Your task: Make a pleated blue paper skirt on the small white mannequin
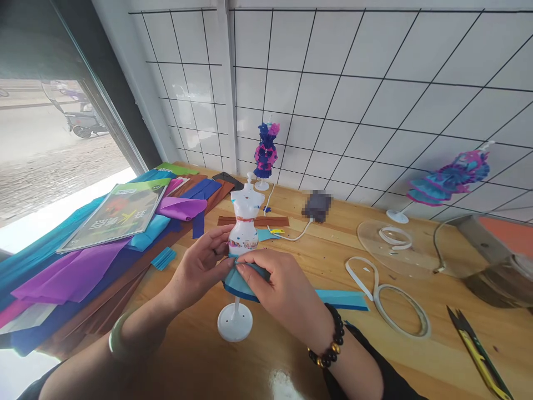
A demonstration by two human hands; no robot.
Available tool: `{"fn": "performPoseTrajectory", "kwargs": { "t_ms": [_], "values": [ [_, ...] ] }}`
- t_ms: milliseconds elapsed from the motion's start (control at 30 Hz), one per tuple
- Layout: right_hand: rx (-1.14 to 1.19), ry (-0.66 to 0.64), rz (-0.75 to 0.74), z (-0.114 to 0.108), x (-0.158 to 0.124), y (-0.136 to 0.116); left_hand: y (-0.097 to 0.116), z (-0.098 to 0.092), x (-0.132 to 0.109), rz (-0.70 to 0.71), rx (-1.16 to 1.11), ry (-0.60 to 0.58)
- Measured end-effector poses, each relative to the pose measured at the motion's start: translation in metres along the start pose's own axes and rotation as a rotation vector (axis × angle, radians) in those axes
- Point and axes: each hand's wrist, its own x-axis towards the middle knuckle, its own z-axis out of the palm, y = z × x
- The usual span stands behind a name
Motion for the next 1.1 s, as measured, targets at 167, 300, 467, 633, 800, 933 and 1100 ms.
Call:
{"fn": "performPoseTrajectory", "kwargs": {
  "t_ms": [167, 300, 467, 633, 800, 933, 1100],
  "values": [
    [-0.041, 0.024, 0.041, -0.002, 0.000, 0.001, -0.001, -0.001, -0.001, -0.012, -0.006, -0.005],
    [-0.076, 0.077, 0.079, 0.000, -0.001, 0.002, 0.001, 0.001, -0.002, -0.001, -0.005, 0.000],
    [-0.092, 0.105, 0.068, 0.002, 0.000, 0.002, 0.004, 0.001, -0.002, -0.011, -0.013, -0.010],
    [-0.113, 0.132, 0.062, 0.003, 0.000, 0.002, 0.003, 0.001, -0.003, -0.004, -0.019, -0.028],
    [-0.117, 0.152, 0.057, 0.004, 0.000, 0.004, 0.004, 0.001, -0.004, -0.003, -0.005, -0.034],
    [-0.109, 0.168, 0.043, 0.004, 0.000, 0.003, 0.004, 0.001, -0.004, -0.001, -0.005, -0.033],
    [-0.134, 0.187, 0.042, 0.008, -0.002, 0.001, 0.005, 0.003, -0.003, -0.003, 0.022, 0.039]
  ]
}}
